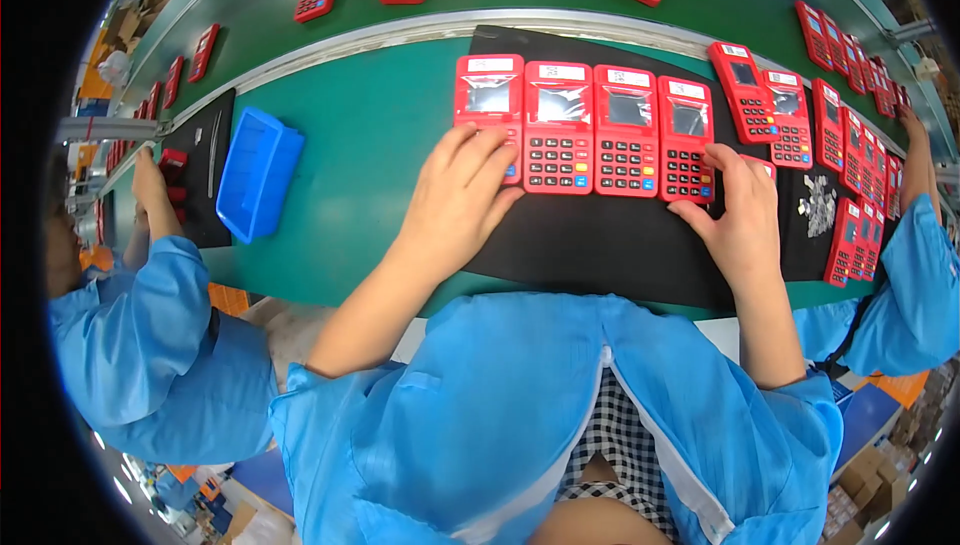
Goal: The person assembles small silver components into red electronic handheld devices by hand, taking components from plastic trays and inserting them into the devices.
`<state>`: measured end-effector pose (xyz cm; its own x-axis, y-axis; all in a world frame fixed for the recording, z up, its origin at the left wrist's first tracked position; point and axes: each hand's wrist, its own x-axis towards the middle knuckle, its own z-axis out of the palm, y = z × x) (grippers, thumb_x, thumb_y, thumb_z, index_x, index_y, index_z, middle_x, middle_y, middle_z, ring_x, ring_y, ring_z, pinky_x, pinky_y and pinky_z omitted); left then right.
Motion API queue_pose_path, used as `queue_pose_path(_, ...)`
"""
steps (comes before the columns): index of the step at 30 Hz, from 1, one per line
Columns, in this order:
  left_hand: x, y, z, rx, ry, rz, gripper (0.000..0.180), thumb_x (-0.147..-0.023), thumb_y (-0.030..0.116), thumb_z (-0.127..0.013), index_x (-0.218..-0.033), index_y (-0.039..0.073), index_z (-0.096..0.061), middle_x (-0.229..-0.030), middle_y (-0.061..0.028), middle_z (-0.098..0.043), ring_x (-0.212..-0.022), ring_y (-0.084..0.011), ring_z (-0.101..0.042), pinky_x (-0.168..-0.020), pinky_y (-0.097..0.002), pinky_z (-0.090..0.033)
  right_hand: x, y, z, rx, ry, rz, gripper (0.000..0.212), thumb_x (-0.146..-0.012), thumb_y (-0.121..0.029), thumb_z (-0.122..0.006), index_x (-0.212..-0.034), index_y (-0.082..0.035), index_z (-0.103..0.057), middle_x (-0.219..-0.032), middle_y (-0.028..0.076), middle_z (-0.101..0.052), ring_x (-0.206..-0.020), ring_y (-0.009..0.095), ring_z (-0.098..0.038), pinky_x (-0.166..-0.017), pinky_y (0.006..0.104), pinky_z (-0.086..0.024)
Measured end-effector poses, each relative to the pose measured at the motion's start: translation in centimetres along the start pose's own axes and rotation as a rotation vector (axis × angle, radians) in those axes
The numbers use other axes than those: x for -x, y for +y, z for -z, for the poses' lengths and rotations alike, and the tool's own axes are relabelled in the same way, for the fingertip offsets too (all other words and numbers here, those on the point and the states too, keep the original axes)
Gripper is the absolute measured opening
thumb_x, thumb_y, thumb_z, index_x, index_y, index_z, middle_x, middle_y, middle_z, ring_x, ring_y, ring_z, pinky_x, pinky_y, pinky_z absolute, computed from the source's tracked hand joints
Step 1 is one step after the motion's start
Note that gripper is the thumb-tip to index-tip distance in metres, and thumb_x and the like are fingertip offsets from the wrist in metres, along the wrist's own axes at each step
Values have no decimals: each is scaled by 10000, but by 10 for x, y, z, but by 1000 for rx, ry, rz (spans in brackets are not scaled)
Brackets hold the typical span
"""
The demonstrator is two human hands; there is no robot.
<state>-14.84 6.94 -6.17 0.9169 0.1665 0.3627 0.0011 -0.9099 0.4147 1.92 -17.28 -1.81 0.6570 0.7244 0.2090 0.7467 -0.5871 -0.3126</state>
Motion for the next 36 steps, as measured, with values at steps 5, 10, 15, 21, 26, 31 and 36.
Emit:
queue_pose_path(5,1,6,0,-165,-73,-40,448,-692,109,-736,-1106,75,-570,-1222,-96,-517,-1156,-312,-462,-989,-523,-340,5,-4,0,94,-23,116,594,-668,-161,-788,-1173,-42,-498,-953,124,-598,-899,300,-550,-828,423,-406)
queue_pose_path(10,-5,14,0,-301,-107,-54,464,-733,70,-656,-1179,108,-536,-1198,-80,-519,-1145,-269,-455,-1016,-642,-192,10,-22,-8,215,-36,74,591,-697,-237,-736,-1209,-74,-488,-1131,133,-531,-1057,302,-496,-922,568,-309)
queue_pose_path(15,-15,38,4,-232,-180,137,649,-642,119,-594,-1280,118,-480,-1170,-145,-464,-1144,-325,-424,-1011,-677,-164,6,-49,-10,203,-119,-64,705,-654,-442,-776,-1250,-180,-504,-1187,199,-447,-1132,401,-430,-935,686,-277)
queue_pose_path(21,-25,52,0,-250,-219,172,669,-630,202,-643,-1283,223,-501,-1145,-190,-412,-1175,-378,-379,-987,-714,-157,-4,-56,-9,190,-198,-162,766,-618,-511,-786,-1251,-181,-508,-1136,226,-448,-1129,447,-446,-951,686,-283)
queue_pose_path(26,-27,63,-2,-310,-194,199,651,-639,202,-639,-1277,217,-512,-1140,-220,-410,-1175,-415,-365,-972,-731,-170,-4,-60,-12,218,-193,-170,711,-670,-473,-766,-1251,-161,-498,-1155,247,-449,-1161,497,-428,-968,678,-277)
queue_pose_path(31,-29,69,-4,-302,-265,260,644,-630,137,-620,-1262,205,-519,-1144,-236,-403,-1195,-422,-347,-952,-754,-167,-4,-60,-12,259,-181,-178,730,-663,-494,-767,-1255,-160,-501,-1137,210,-461,-1137,413,-456,-952,701,-274)
queue_pose_path(36,-27,72,-6,-368,-273,258,627,-670,109,-648,-1271,214,-502,-1126,-215,-428,-1184,-392,-374,-940,-745,-212,-5,-61,-13,227,-268,-229,739,-661,-522,-758,-1264,-189,-491,-1150,231,-443,-1154,498,-446,-969,682,-279)
